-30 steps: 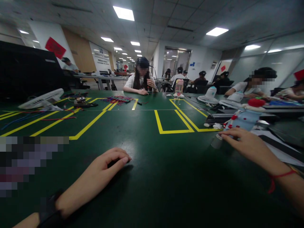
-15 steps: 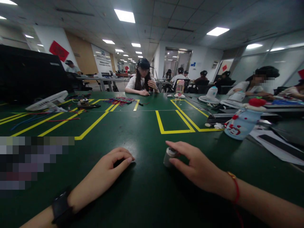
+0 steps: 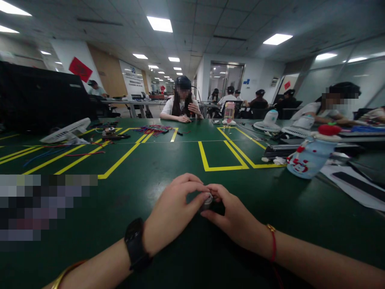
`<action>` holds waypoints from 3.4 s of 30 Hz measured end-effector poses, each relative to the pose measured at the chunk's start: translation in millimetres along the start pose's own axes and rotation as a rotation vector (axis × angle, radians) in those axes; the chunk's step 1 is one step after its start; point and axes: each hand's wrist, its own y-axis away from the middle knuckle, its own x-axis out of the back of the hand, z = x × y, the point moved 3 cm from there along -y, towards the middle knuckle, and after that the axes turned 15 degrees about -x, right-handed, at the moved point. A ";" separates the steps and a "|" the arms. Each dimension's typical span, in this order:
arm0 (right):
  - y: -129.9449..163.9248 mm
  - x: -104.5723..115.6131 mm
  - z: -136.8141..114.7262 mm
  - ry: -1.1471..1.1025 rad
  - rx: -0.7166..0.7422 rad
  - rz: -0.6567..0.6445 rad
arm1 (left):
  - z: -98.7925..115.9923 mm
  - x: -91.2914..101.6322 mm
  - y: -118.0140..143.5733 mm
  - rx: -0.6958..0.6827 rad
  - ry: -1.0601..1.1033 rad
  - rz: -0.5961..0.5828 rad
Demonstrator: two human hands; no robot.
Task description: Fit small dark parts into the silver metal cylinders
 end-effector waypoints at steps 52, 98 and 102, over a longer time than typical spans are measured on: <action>5.5 160.1 58.4 0.913 -0.187 0.609 | -57.4 32.6 64.7 0.246 0.071 -0.119; 1.0 3.4 3.5 0.006 -0.039 -0.003 | 1.7 2.4 1.0 0.035 -0.028 -0.024; 4.4 7.6 -7.2 0.004 0.009 0.006 | -10.7 7.7 9.9 0.110 0.020 0.014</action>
